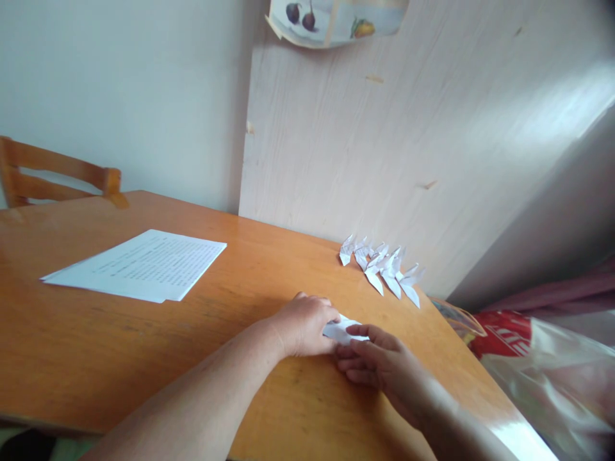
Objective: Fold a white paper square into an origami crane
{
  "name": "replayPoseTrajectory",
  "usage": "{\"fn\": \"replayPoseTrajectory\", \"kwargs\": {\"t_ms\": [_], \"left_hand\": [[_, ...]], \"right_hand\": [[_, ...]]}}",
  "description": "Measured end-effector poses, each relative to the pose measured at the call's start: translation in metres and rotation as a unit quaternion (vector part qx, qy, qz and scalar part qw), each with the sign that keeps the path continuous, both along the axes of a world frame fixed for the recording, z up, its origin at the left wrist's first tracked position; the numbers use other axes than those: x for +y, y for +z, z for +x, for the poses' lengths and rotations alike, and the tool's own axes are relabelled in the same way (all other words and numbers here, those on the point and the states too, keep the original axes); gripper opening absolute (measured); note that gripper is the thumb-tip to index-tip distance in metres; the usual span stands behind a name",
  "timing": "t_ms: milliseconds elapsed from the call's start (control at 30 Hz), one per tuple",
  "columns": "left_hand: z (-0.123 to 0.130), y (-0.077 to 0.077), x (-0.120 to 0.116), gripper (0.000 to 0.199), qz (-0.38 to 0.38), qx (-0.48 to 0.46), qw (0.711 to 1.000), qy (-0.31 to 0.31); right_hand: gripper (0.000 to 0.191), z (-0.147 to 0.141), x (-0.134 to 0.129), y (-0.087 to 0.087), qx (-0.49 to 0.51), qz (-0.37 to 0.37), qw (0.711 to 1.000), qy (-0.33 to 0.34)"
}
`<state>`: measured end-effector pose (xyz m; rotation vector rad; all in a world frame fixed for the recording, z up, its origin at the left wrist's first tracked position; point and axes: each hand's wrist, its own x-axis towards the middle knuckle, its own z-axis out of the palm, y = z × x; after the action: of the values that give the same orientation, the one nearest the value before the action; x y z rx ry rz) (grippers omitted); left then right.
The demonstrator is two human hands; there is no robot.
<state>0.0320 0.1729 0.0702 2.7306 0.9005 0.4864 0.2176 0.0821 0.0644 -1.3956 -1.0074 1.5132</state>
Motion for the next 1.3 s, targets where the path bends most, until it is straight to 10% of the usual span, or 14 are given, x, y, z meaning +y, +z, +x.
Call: {"fn": "replayPoseTrajectory", "kwargs": {"t_ms": [200, 600, 1133, 1300], "left_hand": [[0.000, 0.001, 0.000, 0.043, -0.035, -0.005, 0.999, 0.012], [-0.001, 0.010, -0.007, 0.033, -0.035, 0.030, 0.999, 0.019], [-0.004, 0.011, -0.007, 0.017, -0.061, 0.029, 0.998, 0.000], [-0.004, 0.011, -0.007, 0.010, -0.061, 0.026, 0.998, 0.002]], "right_hand": [[0.026, 0.025, 0.014, 0.013, -0.229, 0.123, 0.966, 0.013], [0.027, 0.019, 0.056, 0.017, -0.515, 0.332, 0.757, 0.226], [0.024, 0.032, 0.045, 0.004, -0.452, 0.315, 0.814, 0.183], [0.017, 0.034, 0.038, 0.008, -0.480, 0.336, 0.777, 0.231]]}}
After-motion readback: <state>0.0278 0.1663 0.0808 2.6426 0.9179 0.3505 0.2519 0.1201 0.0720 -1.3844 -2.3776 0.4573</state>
